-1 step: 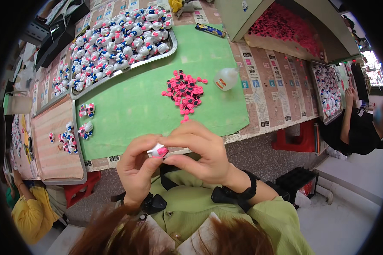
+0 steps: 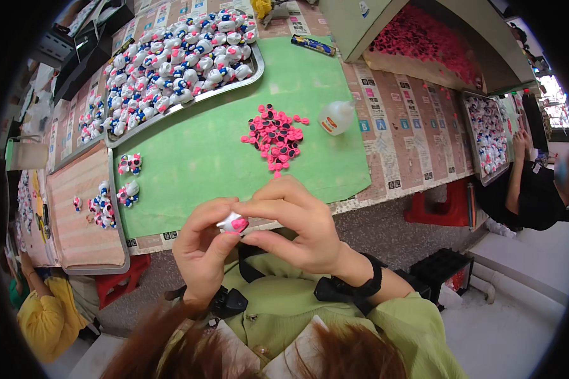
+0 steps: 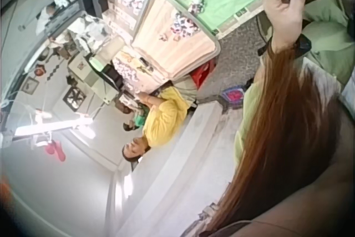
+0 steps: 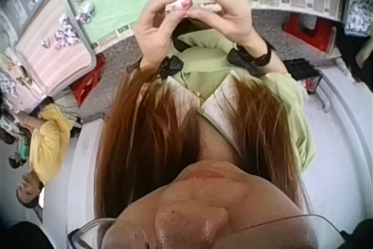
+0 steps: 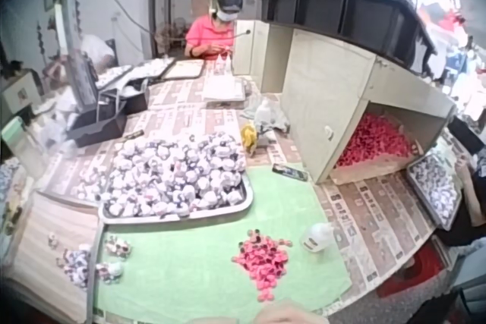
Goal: Apply adhesive to white cat figurines and attach small pink bows at an assembly station.
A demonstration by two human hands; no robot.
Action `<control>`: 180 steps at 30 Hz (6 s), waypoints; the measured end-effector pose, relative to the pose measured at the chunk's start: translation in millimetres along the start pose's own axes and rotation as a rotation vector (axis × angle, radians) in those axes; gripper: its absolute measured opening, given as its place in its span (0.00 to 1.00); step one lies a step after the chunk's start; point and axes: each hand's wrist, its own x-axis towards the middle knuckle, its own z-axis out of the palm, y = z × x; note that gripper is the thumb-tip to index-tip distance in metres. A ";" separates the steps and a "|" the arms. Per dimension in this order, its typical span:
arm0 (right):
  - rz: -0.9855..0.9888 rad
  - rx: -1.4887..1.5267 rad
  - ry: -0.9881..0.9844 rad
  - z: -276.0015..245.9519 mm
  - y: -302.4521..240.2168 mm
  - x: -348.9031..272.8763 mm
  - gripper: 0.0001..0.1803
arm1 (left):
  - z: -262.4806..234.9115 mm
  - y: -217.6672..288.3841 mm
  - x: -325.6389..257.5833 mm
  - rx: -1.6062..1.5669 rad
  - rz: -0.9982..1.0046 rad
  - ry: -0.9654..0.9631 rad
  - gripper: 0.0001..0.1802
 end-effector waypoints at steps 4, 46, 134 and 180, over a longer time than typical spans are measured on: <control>0.013 -0.136 -0.010 4.6 0.5 -0.1 0.23 | -0.7 -2.8 1.6 -0.242 -0.108 0.015 0.18; 0.466 0.393 0.456 -55.5 22.3 15.7 0.22 | -51.1 40.8 99.0 0.708 -0.244 -0.029 0.12; 0.275 -0.426 0.020 -10.2 33.2 -5.4 0.08 | -5.8 -10.7 12.3 -0.304 -0.542 0.199 0.19; 0.056 -0.241 0.028 0.0 7.1 -3.0 0.14 | -1.9 -5.1 10.7 -0.276 -0.498 0.009 0.19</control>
